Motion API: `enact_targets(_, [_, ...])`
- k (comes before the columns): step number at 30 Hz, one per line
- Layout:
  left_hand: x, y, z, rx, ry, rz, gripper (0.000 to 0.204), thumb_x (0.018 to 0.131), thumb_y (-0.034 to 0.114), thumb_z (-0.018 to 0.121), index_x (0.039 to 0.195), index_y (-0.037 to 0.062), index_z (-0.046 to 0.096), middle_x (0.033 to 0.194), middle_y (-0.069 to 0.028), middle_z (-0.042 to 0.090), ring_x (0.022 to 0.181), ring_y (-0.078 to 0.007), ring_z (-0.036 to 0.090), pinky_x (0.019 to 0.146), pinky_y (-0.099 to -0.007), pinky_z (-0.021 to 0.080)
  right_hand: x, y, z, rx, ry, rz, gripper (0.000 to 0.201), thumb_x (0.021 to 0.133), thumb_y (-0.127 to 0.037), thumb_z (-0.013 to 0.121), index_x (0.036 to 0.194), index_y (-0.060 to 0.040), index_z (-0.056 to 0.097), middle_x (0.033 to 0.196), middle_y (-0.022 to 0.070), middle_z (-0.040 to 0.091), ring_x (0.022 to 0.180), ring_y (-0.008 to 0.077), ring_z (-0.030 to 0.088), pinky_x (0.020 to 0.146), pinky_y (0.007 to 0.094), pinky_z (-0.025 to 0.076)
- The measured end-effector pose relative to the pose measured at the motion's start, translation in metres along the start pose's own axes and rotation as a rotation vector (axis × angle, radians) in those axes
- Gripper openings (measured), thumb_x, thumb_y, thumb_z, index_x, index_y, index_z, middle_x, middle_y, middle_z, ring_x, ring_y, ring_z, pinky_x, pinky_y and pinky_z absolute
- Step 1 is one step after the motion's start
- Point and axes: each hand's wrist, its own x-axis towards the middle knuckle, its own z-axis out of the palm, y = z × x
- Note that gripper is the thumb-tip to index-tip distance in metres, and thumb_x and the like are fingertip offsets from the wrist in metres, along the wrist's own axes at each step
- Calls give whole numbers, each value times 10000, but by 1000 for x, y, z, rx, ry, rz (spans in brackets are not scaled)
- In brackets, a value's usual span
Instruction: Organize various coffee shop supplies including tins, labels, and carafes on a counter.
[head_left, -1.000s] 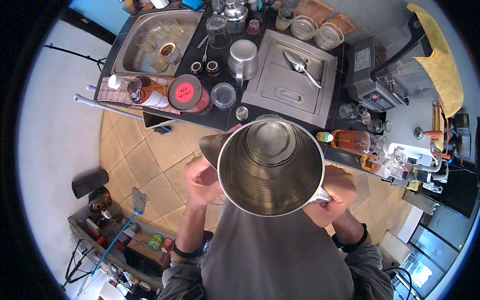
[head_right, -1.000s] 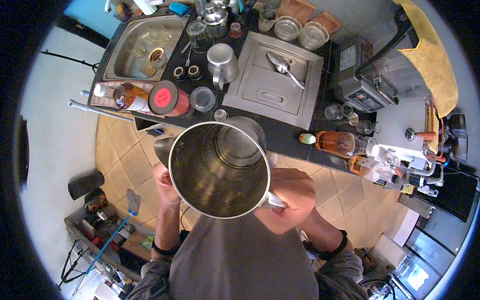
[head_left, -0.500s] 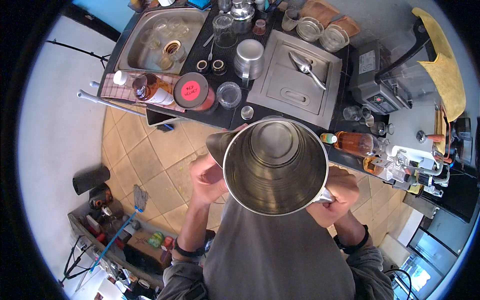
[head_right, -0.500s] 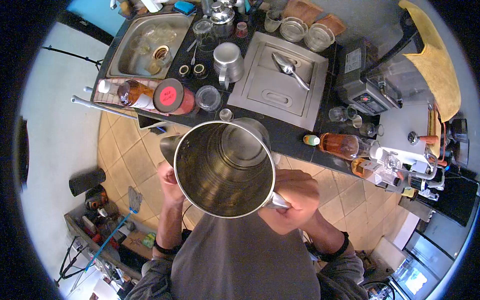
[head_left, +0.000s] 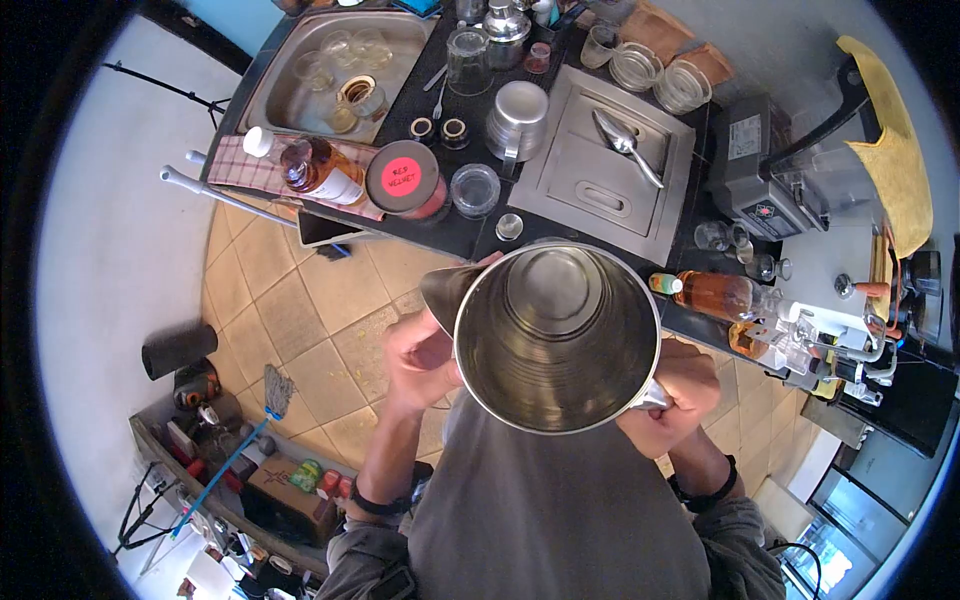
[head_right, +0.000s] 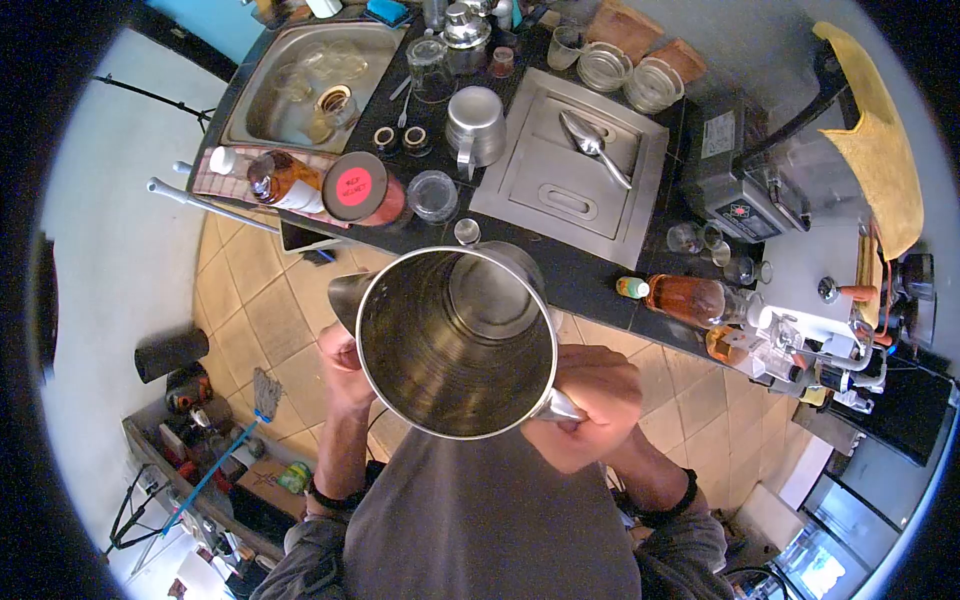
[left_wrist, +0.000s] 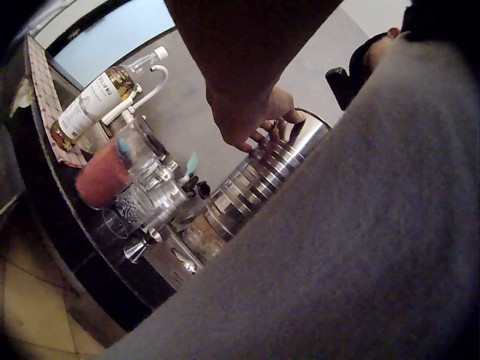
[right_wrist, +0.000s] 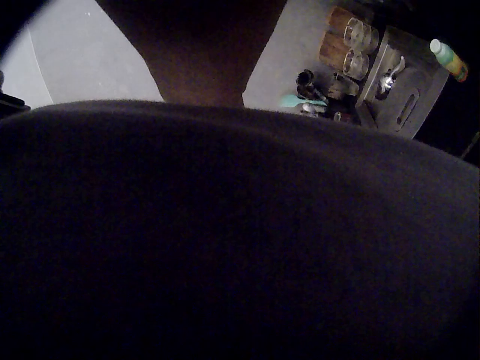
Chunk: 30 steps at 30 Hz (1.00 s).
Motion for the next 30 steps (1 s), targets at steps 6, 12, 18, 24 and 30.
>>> enact_targets(6, [-8, -11, -25, -31, -153, 31, 716, 781, 231, 813, 1331, -95, 491, 1373, -198, 519, 1260, -267, 496, 1053, -409, 374, 1, -3, 7, 23, -2, 10, 116, 617, 36, 706, 700, 20, 627, 629, 115, 625, 533, 245, 639, 525, 303, 496])
enact_targets(12, [-8, 3, -20, -36, -59, 33, 395, 756, 126, 793, 1101, -12, 659, 1121, -67, 669, 1004, -158, 612, 892, -326, 477, 7, -11, 13, 32, -11, 15, 121, 610, 38, 710, 689, 29, 618, 627, 122, 623, 526, 249, 634, 513, 304, 490])
enact_targets(18, [-4, 16, -14, 6, -67, 145, 392, 840, 79, 717, 1200, -42, 619, 1337, -249, 534, 1294, -465, 443, 1127, -514, 283, 15, -18, 15, 20, -17, -72, 105, 605, 61, 689, 661, 34, 605, 607, 135, 610, 498, 257, 622, 490, 304, 475])
enact_targets(24, [-6, 27, -12, 0, -78, 84, 467, 866, 134, 708, 1284, -18, 569, 1353, -311, 488, 1281, -446, 463, 1086, -524, 355, 20, -24, 14, -29, -35, -132, 113, 603, 28, 712, 634, 43, 604, 605, 155, 623, 516, 267, 650, 542, 349, 544])
enact_targets(30, [-14, 26, 5, -495, 190, -19, 492, 815, 98, 754, 1251, -52, 582, 1367, -333, 458, 1250, -422, 504, 1059, -510, 399, 18, -28, 10, 48, 0, -111, 118, 612, 14, 723, 623, 37, 607, 609, 155, 631, 524, 259, 658, 557, 363, 558])
